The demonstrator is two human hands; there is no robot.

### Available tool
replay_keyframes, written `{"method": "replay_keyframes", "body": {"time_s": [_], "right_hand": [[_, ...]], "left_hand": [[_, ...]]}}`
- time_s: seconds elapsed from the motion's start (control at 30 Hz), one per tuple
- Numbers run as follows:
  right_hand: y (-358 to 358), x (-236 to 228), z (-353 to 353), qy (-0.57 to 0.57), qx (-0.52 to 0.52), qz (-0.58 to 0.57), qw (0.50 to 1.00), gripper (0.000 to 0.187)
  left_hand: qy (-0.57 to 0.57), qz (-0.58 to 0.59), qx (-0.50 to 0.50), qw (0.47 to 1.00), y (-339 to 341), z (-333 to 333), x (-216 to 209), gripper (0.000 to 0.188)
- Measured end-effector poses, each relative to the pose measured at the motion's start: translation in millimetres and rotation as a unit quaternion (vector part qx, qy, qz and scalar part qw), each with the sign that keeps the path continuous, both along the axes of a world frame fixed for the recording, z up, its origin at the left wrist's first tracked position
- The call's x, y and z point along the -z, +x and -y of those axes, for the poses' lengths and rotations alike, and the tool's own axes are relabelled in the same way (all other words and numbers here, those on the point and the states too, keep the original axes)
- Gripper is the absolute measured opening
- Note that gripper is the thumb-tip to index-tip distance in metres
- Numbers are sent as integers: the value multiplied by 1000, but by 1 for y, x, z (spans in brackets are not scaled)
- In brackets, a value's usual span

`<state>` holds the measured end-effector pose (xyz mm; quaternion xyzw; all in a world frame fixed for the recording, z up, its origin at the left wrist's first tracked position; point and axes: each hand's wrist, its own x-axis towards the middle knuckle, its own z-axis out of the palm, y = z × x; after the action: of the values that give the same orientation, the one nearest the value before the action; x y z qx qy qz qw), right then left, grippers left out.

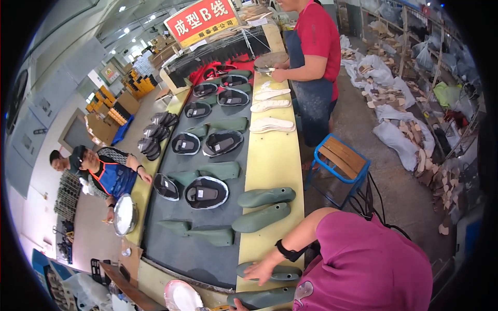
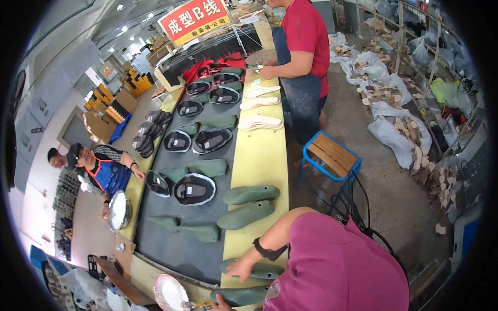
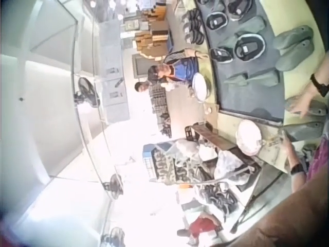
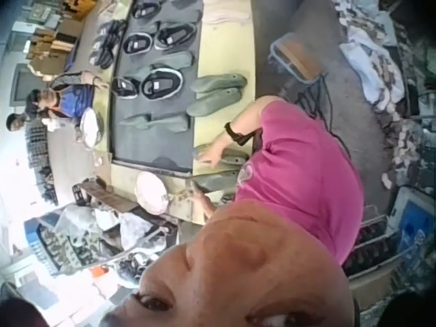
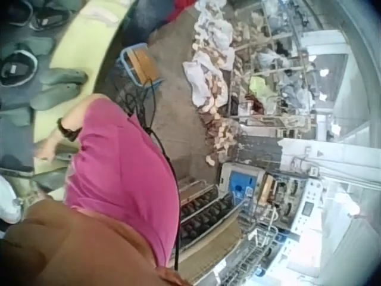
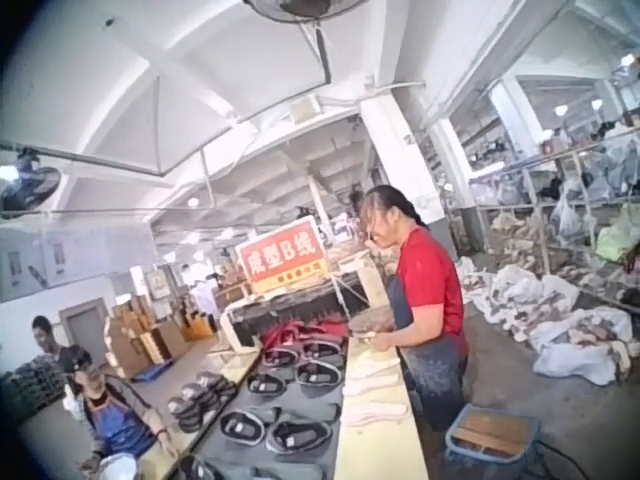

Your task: The recorder is applying a white adhesive/paste to green plastic shoe lasts using a brush, then placing the lasts into a rack.

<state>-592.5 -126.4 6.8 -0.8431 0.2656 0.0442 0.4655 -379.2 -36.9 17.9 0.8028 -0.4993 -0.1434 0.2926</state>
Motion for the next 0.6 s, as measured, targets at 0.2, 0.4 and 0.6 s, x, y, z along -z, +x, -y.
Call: {"method": "replay_keyframes", "body": {"time_s": [0.2, 0.4, 0.6], "right_hand": [[-13, 26, -28, -98, 34, 9, 995, 61], [-18, 28, -17, -88, 5, 10, 996, 60], [-15, 31, -17, -82, -18, 11, 996, 59]], "left_hand": [[75, 65, 81, 992, 8, -8, 54, 43], [124, -13, 82, 989, -8, -5, 44, 45], [48, -102, 46, 993, -5, -37, 48, 53]]}}
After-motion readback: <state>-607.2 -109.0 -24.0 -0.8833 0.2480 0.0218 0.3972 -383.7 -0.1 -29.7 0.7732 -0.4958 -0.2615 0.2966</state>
